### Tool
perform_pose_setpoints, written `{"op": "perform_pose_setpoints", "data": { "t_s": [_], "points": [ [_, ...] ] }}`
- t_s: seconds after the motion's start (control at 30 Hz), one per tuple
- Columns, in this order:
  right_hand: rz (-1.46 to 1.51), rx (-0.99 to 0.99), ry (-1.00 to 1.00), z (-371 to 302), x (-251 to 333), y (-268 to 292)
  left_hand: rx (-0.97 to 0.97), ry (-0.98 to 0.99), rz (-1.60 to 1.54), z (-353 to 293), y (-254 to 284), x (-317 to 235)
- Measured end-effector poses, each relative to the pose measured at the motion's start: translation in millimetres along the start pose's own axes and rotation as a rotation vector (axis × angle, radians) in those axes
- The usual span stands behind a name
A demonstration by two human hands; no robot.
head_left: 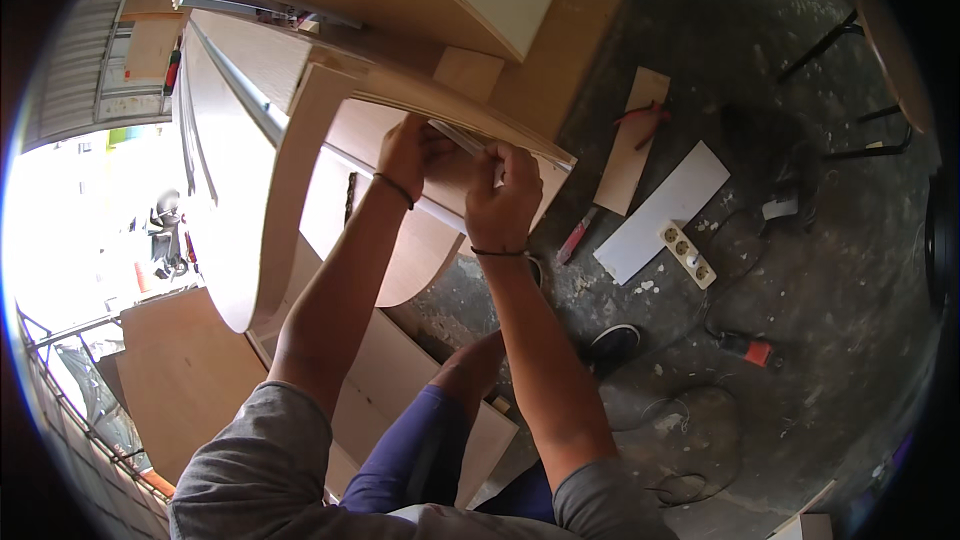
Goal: The person fits a trim piece into a wooden cabinet groove by hand, trims the excess with pliers, and secures internal components of the furniture using a power drill.
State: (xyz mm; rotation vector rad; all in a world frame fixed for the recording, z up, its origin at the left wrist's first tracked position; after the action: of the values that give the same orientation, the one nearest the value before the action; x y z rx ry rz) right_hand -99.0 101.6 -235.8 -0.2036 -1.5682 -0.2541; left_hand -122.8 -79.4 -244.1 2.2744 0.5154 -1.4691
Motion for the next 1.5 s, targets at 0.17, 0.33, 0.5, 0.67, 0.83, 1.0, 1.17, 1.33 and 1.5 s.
{"op": "perform_pose_setpoints", "data": {
  "t_s": [0.17,0.33,0.5,0.67,0.83,1.0,1.17,1.33,1.5],
  "points": [
    [-0.013,0.100,-0.162,8,2,6,-0.006,0.014,0.079,-7,-1,-6],
    [0.049,0.197,-0.252,11,-8,9,0.086,0.002,0.062,-2,3,-6],
    [0.081,0.191,-0.073,13,-17,8,0.239,0.111,-0.018,-2,3,-14],
    [0.196,0.136,0.197,12,-8,3,0.089,0.072,-0.130,23,16,-17],
    [0.089,0.107,0.628,10,12,5,0.030,-0.153,-0.239,40,6,-17],
    [0.045,0.170,0.668,15,9,4,-0.033,-0.273,-0.216,31,8,-19],
    [0.041,0.219,0.681,17,14,7,0.000,-0.294,-0.315,27,6,-20],
    [0.082,0.292,0.504,14,17,25,0.203,-0.271,-0.345,11,6,-22],
    [0.228,0.365,0.229,25,22,58,0.258,-0.355,-0.382,-20,-16,-36]
  ]
}}
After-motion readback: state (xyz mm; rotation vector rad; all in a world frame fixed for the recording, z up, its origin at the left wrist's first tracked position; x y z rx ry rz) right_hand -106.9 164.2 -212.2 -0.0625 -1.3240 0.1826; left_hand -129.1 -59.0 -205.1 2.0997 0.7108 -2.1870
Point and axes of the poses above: each hand's wrist, its own z-axis towards the middle knuckle, its own y-axis out of the back of the hand, x = y × z, the point moved 5 cm from there along z, towards the middle knuckle, and after that the axes turned 8 degrees about -y, right-handed, at the moved point
